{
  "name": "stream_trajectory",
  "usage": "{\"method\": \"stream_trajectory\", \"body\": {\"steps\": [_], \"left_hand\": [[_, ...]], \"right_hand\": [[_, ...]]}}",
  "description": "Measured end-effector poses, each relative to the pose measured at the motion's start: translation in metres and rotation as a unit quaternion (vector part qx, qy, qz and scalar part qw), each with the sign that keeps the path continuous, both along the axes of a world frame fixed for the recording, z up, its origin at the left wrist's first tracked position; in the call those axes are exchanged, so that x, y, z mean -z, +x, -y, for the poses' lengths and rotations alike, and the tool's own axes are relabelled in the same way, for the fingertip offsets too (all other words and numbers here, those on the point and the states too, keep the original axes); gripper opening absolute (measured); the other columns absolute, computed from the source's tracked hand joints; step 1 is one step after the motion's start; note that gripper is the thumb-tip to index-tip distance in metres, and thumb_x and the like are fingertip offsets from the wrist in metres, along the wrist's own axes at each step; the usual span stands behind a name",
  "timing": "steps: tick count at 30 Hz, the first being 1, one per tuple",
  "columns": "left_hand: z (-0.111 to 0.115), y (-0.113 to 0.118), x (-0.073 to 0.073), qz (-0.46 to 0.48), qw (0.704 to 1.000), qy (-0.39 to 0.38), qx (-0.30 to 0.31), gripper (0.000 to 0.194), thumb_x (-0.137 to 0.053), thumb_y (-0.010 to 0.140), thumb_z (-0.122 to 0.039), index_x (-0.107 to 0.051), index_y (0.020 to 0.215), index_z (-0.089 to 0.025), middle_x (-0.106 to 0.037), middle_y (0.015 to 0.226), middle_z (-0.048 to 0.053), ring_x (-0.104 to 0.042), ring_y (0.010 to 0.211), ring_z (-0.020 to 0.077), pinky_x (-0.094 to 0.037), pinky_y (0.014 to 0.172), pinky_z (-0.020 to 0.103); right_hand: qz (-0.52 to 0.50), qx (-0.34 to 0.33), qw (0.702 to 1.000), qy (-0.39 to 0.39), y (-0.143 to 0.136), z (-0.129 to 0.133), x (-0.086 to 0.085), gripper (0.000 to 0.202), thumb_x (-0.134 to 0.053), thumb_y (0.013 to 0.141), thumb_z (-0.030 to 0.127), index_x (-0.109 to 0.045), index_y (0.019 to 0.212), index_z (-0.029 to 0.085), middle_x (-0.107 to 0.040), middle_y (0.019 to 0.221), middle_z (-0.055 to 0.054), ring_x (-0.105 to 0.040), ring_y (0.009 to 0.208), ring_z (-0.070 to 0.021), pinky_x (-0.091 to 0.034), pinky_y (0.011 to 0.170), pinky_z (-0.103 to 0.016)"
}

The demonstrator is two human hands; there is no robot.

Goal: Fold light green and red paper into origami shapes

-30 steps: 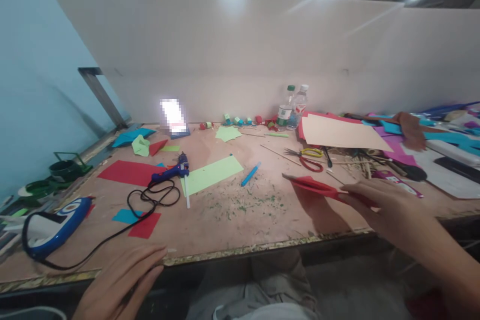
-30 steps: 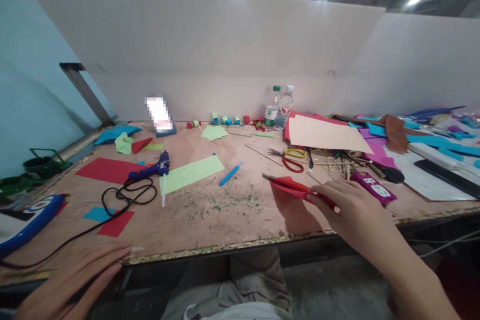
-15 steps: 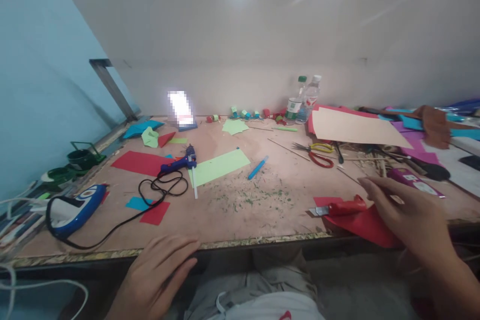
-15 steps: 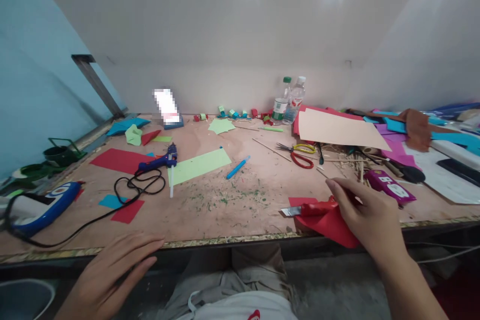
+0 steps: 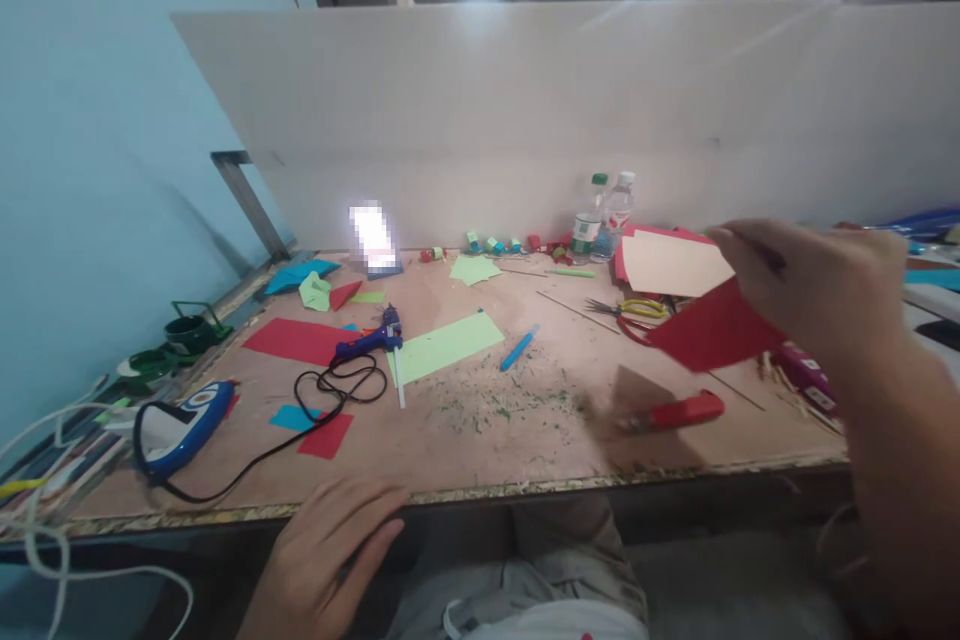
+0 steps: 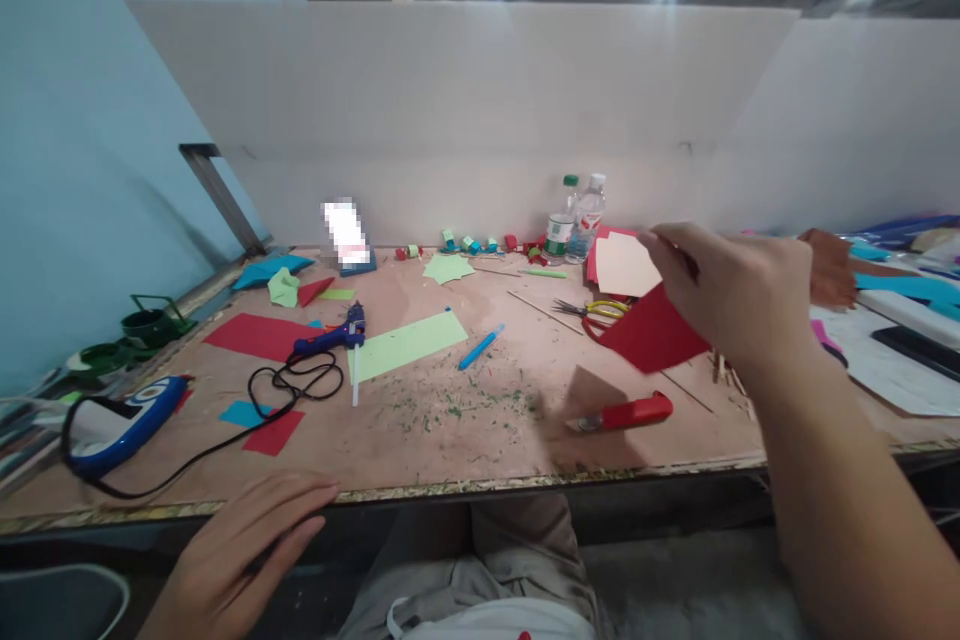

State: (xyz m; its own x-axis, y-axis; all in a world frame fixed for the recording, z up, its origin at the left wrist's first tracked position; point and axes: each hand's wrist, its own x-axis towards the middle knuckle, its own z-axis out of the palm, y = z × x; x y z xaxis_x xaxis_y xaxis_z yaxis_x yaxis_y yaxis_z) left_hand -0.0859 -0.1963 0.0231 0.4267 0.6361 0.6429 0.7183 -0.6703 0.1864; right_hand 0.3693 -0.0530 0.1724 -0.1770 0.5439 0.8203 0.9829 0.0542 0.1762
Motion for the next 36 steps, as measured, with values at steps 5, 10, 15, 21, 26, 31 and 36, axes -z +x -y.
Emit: {"method": "stream_trajectory", "body": {"steps": [5,10,15,21,26,31,36], "left_hand": [[0.010,0.028,-0.001,0.059,0.998,0.031,-0.011,0.020,-0.060,0.103,-0.016,-0.067,0.122,-0.017,-0.075,0.116,0.009,-0.069,0.110,0.0167,-0.049,0.100,0.026],[0.014,0.062,0.005,0.030,0.999,0.035,0.003,0.028,-0.057,0.102,-0.015,-0.064,0.129,-0.014,-0.069,0.133,0.016,-0.060,0.127,0.0284,-0.045,0.107,0.044],[0.004,0.072,0.018,0.029,0.995,-0.076,0.057,0.016,-0.052,0.105,-0.018,-0.067,0.102,-0.017,-0.076,0.112,0.007,-0.069,0.105,0.0230,-0.050,0.095,0.040],[-0.005,0.084,0.016,-0.007,0.987,-0.109,0.114,0.013,-0.062,0.103,-0.029,-0.065,0.106,-0.017,-0.073,0.120,0.008,-0.065,0.116,0.0245,-0.046,0.104,0.043],[-0.009,0.100,0.011,-0.020,0.987,-0.080,0.138,0.023,-0.061,0.103,-0.039,-0.067,0.101,-0.017,-0.075,0.110,0.007,-0.068,0.110,0.0249,-0.048,0.098,0.044],[-0.007,0.104,0.005,0.059,0.996,-0.015,0.063,0.016,-0.053,0.102,-0.012,-0.068,0.100,-0.018,-0.077,0.092,0.004,-0.069,0.085,0.0183,-0.050,0.077,0.034],[-0.006,0.093,-0.001,0.128,0.989,0.049,-0.054,0.022,-0.060,0.096,-0.002,-0.067,0.110,-0.017,-0.077,0.092,0.008,-0.068,0.085,0.0202,-0.051,0.076,0.034]], "right_hand": [[0.112,-0.348,0.926,0.090,-0.102,0.066,0.029,0.022,-0.063,0.103,0.030,-0.080,0.097,0.017,-0.056,0.049,0.003,-0.048,0.050,-0.0105,-0.039,0.059,-0.029],[0.022,-0.550,0.834,-0.016,-0.177,0.100,0.122,0.018,-0.062,0.103,0.025,-0.070,0.104,0.010,-0.061,0.053,0.002,-0.054,0.048,-0.0131,-0.039,0.051,-0.032],[-0.091,-0.544,0.826,-0.115,-0.179,0.103,0.157,0.027,-0.045,0.111,0.027,-0.066,0.107,0.011,-0.068,0.061,-0.004,-0.057,0.050,-0.0150,-0.040,0.051,-0.031],[-0.141,-0.518,0.832,-0.141,-0.160,0.108,0.154,0.035,-0.039,0.113,0.033,-0.067,0.104,0.015,-0.066,0.062,-0.003,-0.057,0.052,-0.0148,-0.042,0.054,-0.030],[-0.180,-0.498,0.840,-0.115,-0.154,0.108,0.153,0.033,-0.043,0.111,0.029,-0.071,0.101,0.015,-0.065,0.062,-0.003,-0.057,0.052,-0.0147,-0.043,0.054,-0.029],[-0.252,-0.467,0.846,-0.049,-0.152,0.117,0.150,0.024,-0.056,0.100,0.017,-0.071,0.118,0.015,-0.074,0.089,-0.012,-0.069,0.083,-0.0250,-0.054,0.073,-0.039],[-0.446,-0.386,0.808,-0.009,-0.155,0.140,0.161,0.023,-0.060,0.096,0.015,-0.077,0.109,0.024,-0.073,0.096,-0.010,-0.069,0.091,-0.0274,-0.057,0.084,-0.045]]}}
